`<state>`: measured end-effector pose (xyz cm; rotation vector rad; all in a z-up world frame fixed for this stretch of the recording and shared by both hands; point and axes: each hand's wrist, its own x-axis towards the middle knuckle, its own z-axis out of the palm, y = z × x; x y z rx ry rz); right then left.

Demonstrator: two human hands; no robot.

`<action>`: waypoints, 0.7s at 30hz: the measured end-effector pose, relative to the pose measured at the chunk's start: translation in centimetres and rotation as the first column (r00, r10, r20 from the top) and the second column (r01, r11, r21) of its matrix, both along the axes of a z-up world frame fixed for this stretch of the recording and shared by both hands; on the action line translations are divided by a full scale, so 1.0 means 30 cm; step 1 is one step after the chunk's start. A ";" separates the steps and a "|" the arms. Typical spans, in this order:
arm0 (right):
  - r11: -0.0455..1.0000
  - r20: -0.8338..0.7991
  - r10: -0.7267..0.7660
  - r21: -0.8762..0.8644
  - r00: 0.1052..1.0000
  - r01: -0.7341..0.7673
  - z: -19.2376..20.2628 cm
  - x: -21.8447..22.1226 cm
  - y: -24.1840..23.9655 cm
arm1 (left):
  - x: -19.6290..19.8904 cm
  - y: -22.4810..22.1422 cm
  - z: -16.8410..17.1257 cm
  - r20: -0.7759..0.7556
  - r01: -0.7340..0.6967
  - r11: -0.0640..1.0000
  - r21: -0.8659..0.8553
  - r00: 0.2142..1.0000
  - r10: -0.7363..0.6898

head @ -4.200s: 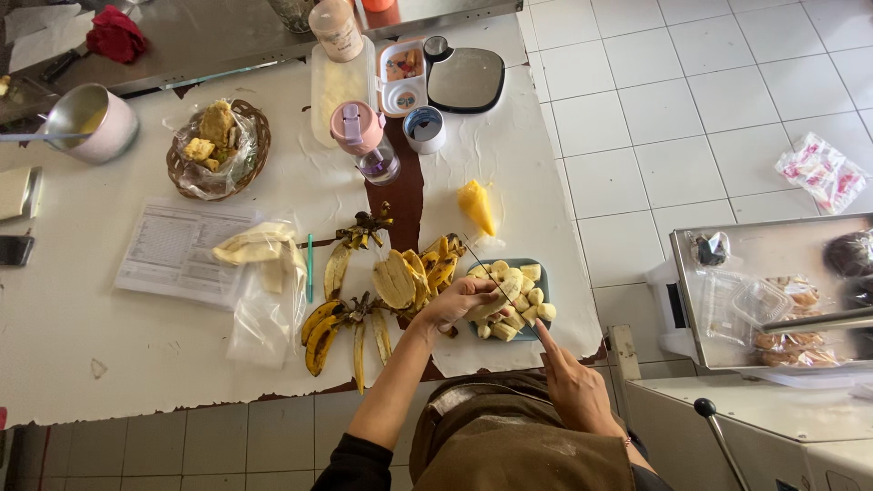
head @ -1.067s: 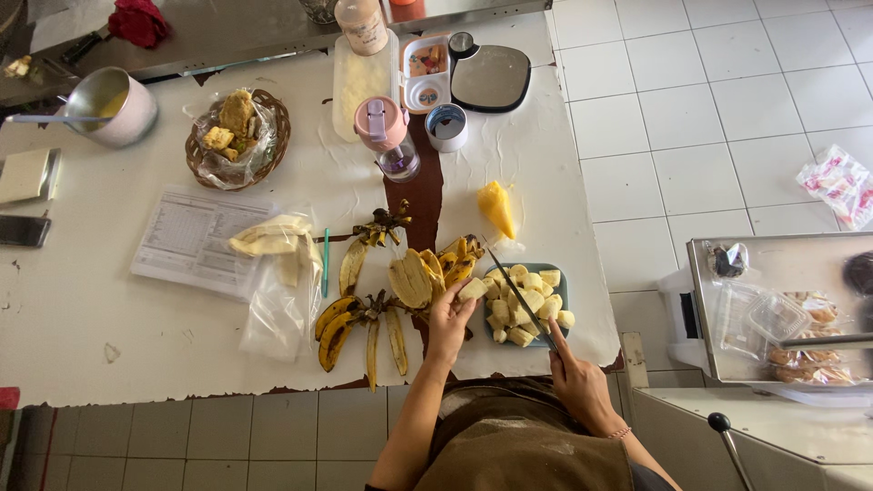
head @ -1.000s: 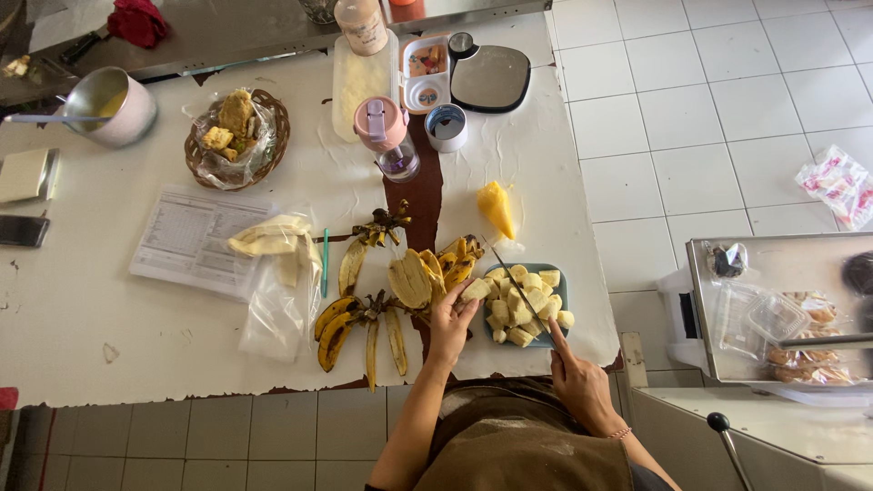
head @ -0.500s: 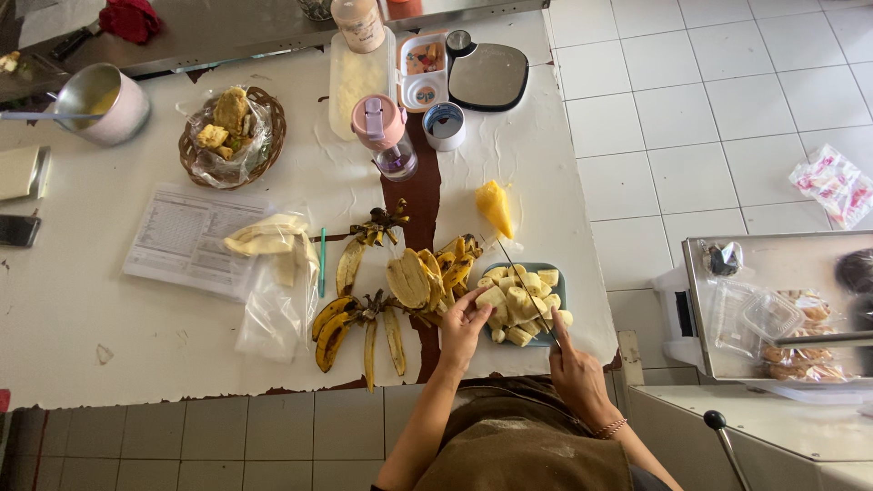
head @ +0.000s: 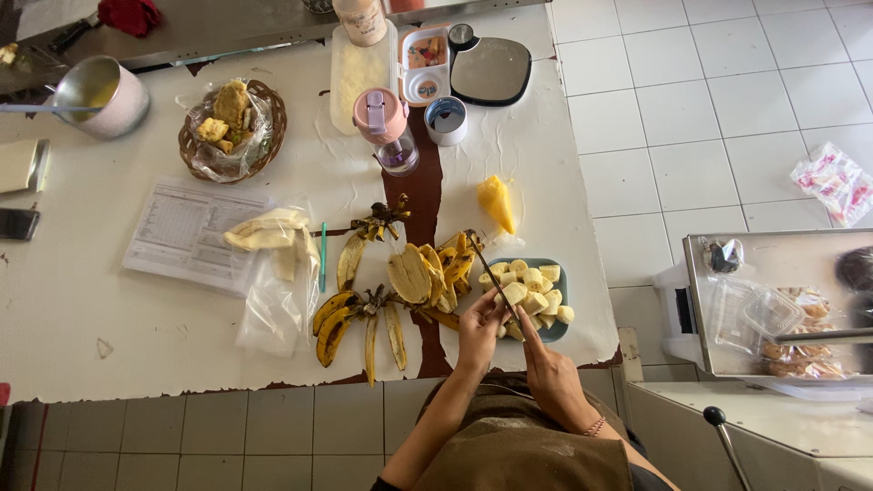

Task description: The person peels bananas by hand and cuts the fruit into slices on a plastic plate using a knife.

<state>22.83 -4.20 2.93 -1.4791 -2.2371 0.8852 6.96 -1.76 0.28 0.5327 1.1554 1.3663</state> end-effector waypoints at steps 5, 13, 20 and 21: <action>0.994 -0.015 0.016 0.104 1.000 -0.015 0.017 -0.014 0.001 | 0.017 -0.015 0.049 -0.014 -0.056 0.998 0.041 0.998 0.057; 0.999 0.017 0.018 -0.037 1.000 -0.018 -0.055 -0.017 0.029 | 0.014 -0.008 0.048 -0.174 -0.038 0.999 0.029 0.984 0.042; 1.000 -0.039 -0.019 -0.024 0.999 0.018 -0.075 0.007 0.041 | -0.066 0.014 -0.030 -0.111 -0.082 0.996 0.040 0.990 0.086; 1.000 -0.039 -0.018 -0.023 0.999 0.017 -0.073 0.021 0.045 | -0.087 0.002 -0.033 -0.321 -0.086 0.991 0.103 0.940 0.115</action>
